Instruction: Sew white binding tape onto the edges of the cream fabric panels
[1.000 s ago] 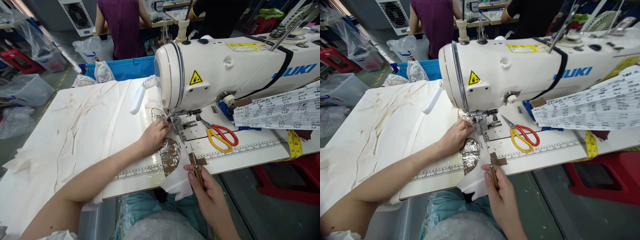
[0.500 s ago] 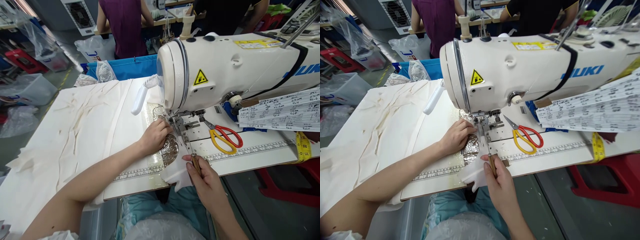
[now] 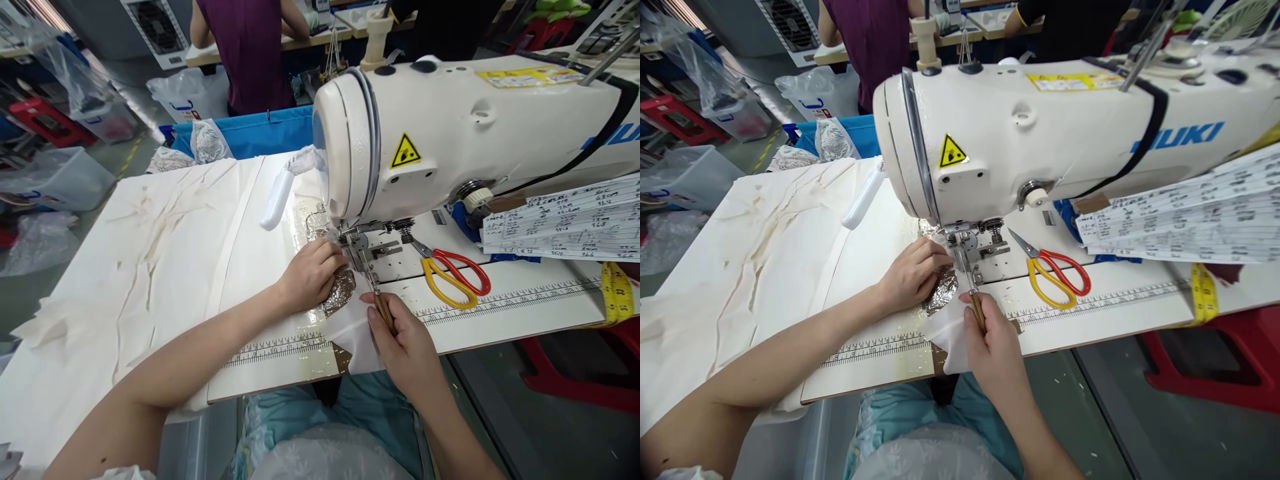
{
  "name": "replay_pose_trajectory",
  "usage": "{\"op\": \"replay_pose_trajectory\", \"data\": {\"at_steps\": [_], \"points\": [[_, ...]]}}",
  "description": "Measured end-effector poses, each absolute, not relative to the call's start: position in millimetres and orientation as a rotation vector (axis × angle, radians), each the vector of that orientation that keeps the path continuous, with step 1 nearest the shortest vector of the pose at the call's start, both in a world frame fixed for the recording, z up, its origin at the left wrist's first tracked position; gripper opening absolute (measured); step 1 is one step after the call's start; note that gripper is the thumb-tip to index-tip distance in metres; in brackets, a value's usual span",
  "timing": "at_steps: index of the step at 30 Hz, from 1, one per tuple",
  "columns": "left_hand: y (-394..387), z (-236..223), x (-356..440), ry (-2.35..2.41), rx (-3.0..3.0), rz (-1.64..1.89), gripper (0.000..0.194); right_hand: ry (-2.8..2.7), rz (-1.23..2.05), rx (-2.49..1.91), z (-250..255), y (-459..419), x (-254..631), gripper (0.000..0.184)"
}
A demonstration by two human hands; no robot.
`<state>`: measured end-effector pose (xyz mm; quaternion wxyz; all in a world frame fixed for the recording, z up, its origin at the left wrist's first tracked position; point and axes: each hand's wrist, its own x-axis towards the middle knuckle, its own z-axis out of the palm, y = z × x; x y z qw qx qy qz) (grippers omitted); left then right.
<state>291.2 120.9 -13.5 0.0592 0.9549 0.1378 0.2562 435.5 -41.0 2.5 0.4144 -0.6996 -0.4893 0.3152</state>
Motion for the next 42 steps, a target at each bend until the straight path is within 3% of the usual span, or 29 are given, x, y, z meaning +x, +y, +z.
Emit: {"op": "replay_pose_trajectory", "data": {"at_steps": [16, 23, 30, 36, 42], "points": [[119.4, -16.8, 295.3, 0.613, 3.072, 0.518, 0.033, -1.345, 0.68, -1.751, 2.0, -33.0, 432.9, 0.029], [119.2, -13.2, 298.6, 0.68, 2.949, 0.517, 0.036, -1.457, 0.442, -1.657, 3.3, -35.2, 427.5, 0.028], [122.1, -3.0, 318.4, 0.733, 3.065, 0.285, 0.025, -1.72, 0.228, -1.437, 17.5, -34.8, 405.5, 0.026], [132.5, -17.0, 315.5, 0.932, 2.724, 0.638, 0.023, -1.725, 0.092, -1.557, 7.4, -47.7, 417.7, 0.025], [150.3, -23.4, 303.1, 0.759, 2.349, 0.812, 0.016, -1.67, -0.014, -1.892, -14.9, -35.7, 440.7, 0.038]]}}
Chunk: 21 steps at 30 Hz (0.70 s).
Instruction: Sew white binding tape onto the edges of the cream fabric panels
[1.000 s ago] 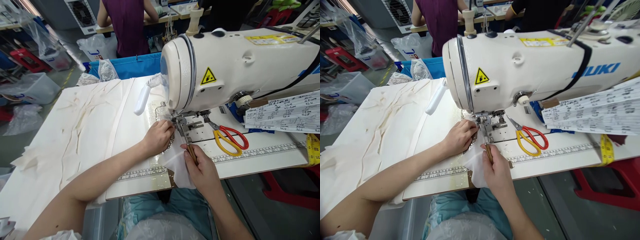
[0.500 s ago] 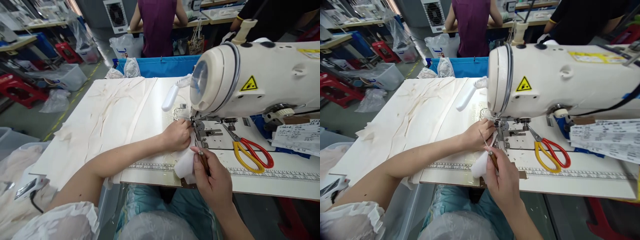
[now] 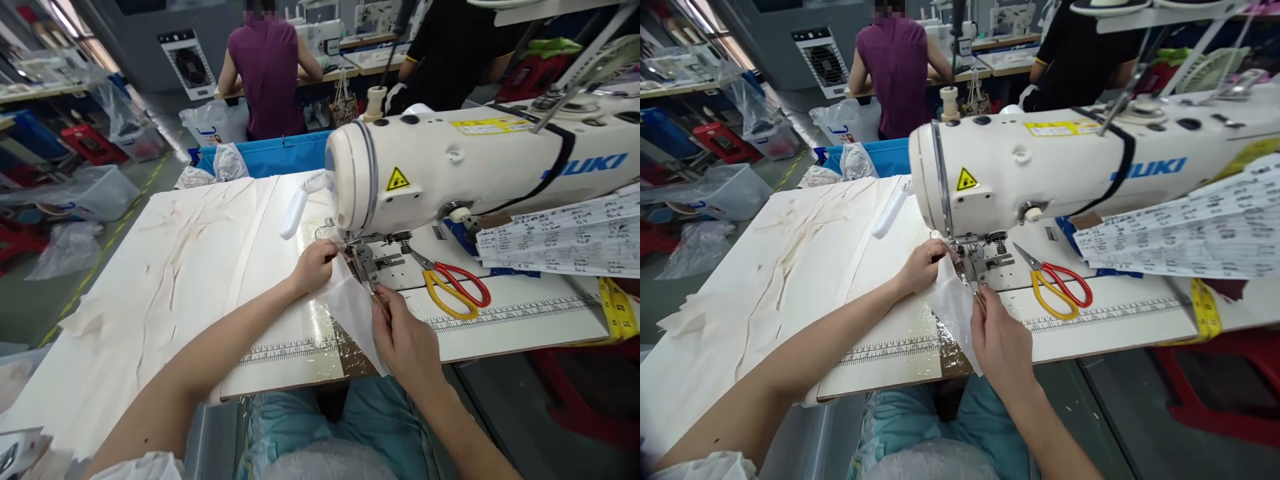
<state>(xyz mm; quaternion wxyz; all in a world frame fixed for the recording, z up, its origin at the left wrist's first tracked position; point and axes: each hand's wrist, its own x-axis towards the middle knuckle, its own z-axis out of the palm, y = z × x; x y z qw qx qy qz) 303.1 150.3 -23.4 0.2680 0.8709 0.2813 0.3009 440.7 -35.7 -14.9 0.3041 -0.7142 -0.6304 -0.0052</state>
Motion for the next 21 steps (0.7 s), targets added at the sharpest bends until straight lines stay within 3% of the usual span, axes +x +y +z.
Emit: {"op": "replay_pose_trajectory", "data": {"at_steps": [21], "points": [[151.7, -20.3, 304.3, 0.761, 2.346, 0.803, 0.019, -1.697, -0.076, -1.958, -23.5, -13.3, 437.4, 0.042]]}}
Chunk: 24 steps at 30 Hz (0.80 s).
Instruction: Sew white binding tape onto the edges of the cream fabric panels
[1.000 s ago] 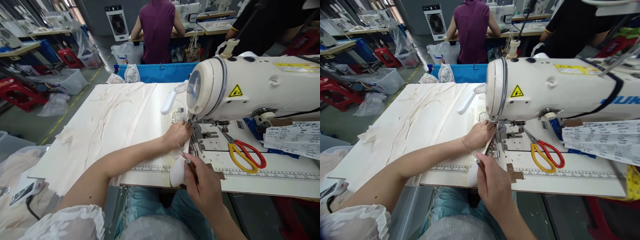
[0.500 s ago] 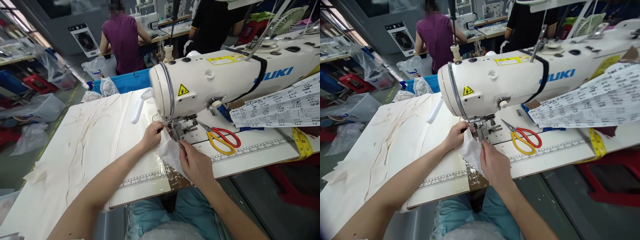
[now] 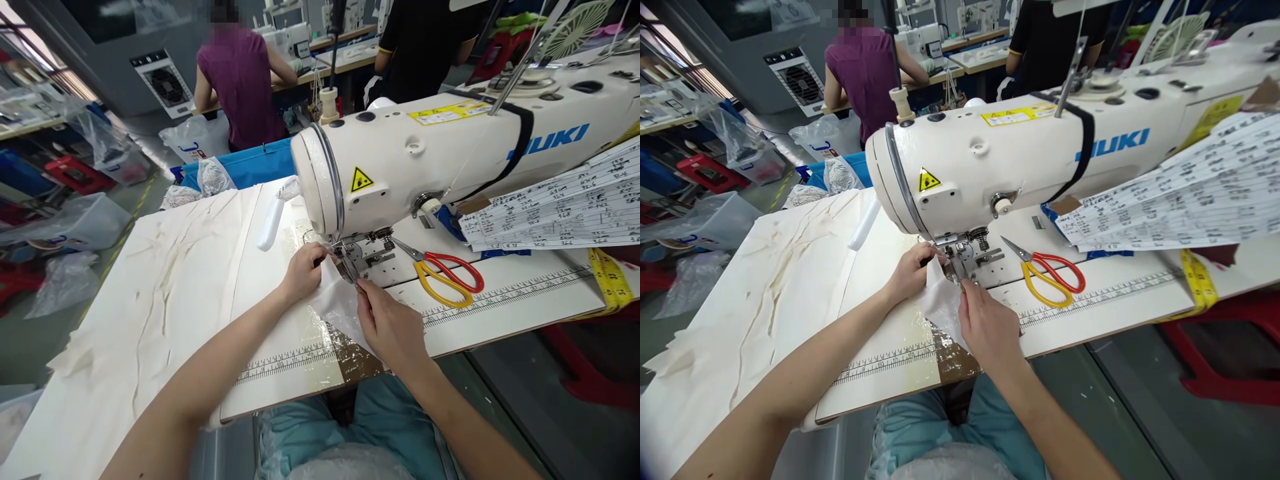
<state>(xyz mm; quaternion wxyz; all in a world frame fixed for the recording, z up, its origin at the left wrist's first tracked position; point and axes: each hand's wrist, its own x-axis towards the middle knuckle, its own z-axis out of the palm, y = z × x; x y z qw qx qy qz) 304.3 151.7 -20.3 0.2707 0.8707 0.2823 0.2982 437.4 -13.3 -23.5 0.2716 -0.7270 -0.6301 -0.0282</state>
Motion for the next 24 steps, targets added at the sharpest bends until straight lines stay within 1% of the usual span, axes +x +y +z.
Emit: {"op": "replay_pose_trajectory", "data": {"at_steps": [3, 7, 15, 24], "points": [[152.3, -20.6, 304.1, 0.759, 2.344, 0.791, 0.019, -1.716, -0.083, -1.963, -23.4, -12.7, 437.0, 0.043], [153.7, -21.4, 303.1, 0.737, 2.347, 0.796, 0.017, -1.754, -0.179, -1.978, -23.9, -12.0, 436.7, 0.045], [153.8, -21.1, 303.4, 0.791, 2.358, 0.763, 0.014, -1.744, -0.302, -1.916, -24.8, -13.8, 437.8, 0.037], [152.4, -19.5, 302.3, 0.787, 2.362, 0.739, 0.011, -1.734, -0.276, -1.932, -24.2, -12.7, 436.4, 0.037]]}}
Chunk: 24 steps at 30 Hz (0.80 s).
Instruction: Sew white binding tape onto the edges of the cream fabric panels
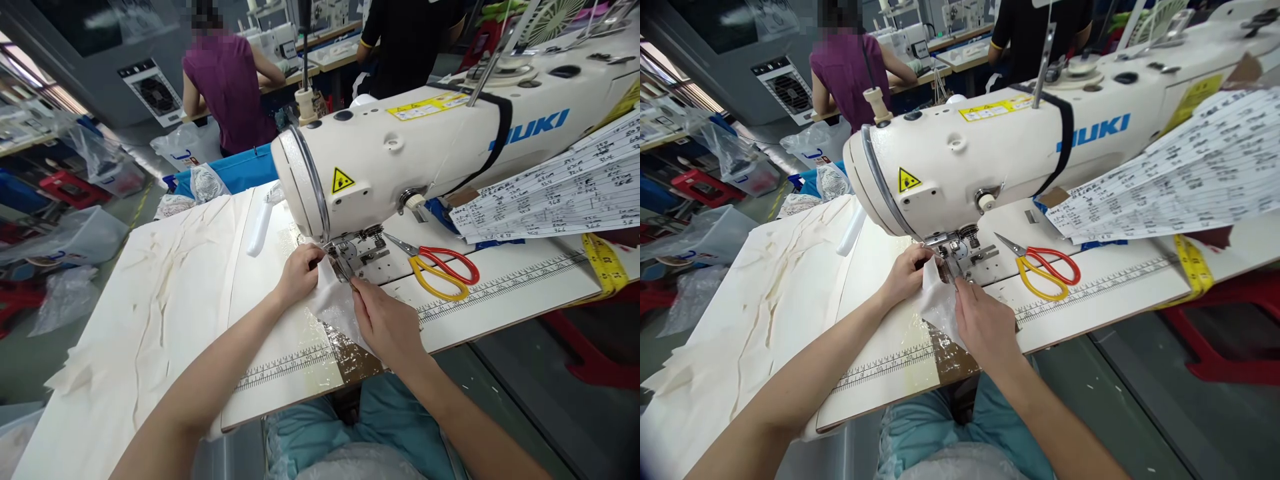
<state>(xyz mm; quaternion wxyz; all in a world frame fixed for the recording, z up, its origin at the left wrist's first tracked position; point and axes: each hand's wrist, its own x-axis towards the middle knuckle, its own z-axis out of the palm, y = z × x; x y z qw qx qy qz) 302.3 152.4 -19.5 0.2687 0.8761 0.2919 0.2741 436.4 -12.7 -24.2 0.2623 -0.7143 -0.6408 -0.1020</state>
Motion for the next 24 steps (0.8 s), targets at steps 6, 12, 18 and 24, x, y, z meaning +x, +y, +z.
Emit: {"op": "replay_pose_trajectory", "data": {"at_steps": [6, 12, 18, 24], "points": [[149.3, -20.2, 305.6, 0.706, 2.539, 0.831, 0.006, -1.751, -0.247, -1.967, -22.9, -12.9, 435.6, 0.036], [150.4, -22.9, 304.2, 0.722, 2.525, 0.862, 0.006, -1.745, -0.232, -1.963, -23.0, -13.4, 435.1, 0.035], [150.8, -21.0, 301.3, 0.795, 2.463, 0.823, 0.007, -1.747, -0.152, -2.051, -19.5, -13.0, 434.0, 0.035], [149.5, -21.9, 304.5, 0.63, 2.643, 0.952, 0.012, -1.761, -0.199, -2.096, -17.5, -9.7, 431.7, 0.031]]}}
